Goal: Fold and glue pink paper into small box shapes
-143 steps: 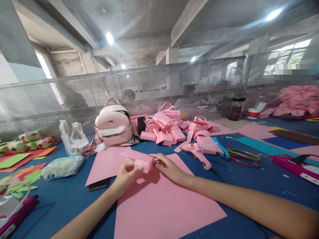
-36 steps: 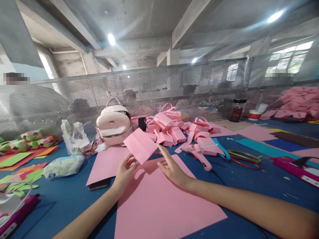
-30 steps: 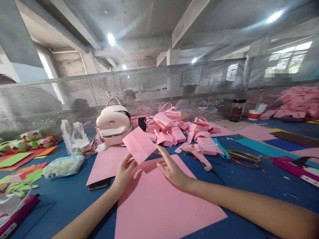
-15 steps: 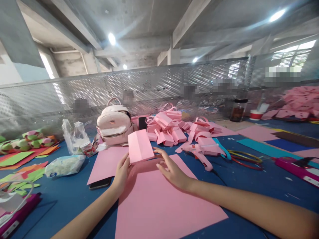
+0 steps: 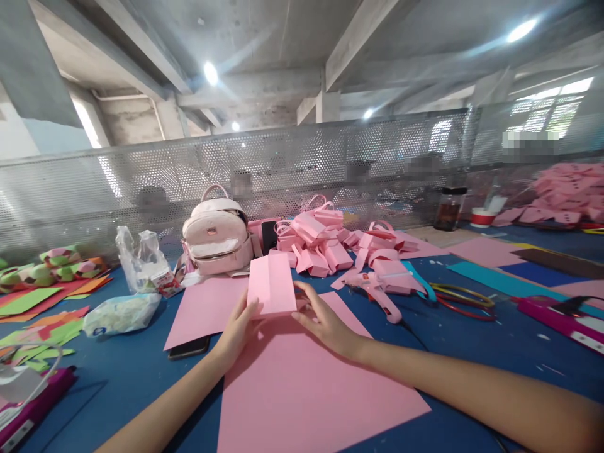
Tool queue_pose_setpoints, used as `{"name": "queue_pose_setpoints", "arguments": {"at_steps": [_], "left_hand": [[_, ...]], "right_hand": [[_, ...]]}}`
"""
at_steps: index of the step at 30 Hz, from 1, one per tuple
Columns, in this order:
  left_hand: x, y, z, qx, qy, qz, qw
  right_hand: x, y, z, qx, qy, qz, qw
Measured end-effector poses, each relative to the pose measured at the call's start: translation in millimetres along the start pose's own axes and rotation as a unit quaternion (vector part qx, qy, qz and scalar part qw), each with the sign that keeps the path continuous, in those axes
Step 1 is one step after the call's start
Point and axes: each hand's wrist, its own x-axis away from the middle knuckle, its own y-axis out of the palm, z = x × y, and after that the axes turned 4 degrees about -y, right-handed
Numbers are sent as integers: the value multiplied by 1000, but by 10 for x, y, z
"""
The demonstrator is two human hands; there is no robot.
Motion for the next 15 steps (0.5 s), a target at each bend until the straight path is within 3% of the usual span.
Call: {"name": "queue_pose_setpoints", "arguments": {"at_steps": [15], "left_hand": [[-59, -100, -51, -145, 87, 18, 985]], "right_hand": [[-15, -1, -78, 42, -109, 28, 993]]}}
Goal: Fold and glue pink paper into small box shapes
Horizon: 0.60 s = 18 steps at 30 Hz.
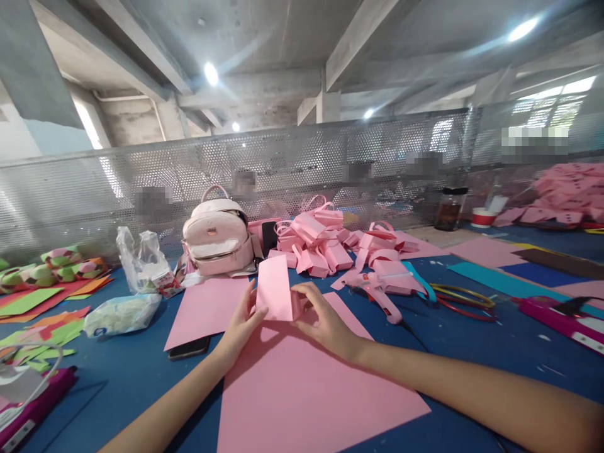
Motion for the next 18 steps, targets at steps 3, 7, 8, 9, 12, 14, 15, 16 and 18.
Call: {"name": "queue_pose_setpoints", "arguments": {"at_steps": [3, 7, 8, 9, 12, 14, 15, 16, 18], "left_hand": [[9, 26, -11, -28, 26, -26, 999], [51, 58, -5, -62, 35, -36, 997], [58, 61, -4, -70, 36, -35, 996], [62, 61, -4, -77, 35, -34, 996], [60, 53, -13, -92, 31, -34, 995], [55, 43, -23, -101, 27, -30, 994], [53, 37, -28, -106, 26, -25, 994], [52, 32, -33, -110, 27, -20, 993], [54, 26, -39, -116, 30, -12, 993]], "right_hand": [[4, -17, -50, 29, -24, -18, 999], [28, -26, -107, 57, -57, -52, 995], [33, -26, -115, 61, -64, -60, 994], [38, -25, -121, 64, -71, -68, 993], [43, -25, -131, 66, -88, -88, 990], [41, -27, -133, 66, -94, -94, 989], [39, -28, -133, 66, -96, -95, 989], [37, -29, -133, 66, -98, -95, 988], [35, -31, -132, 66, -100, -96, 988]]}}
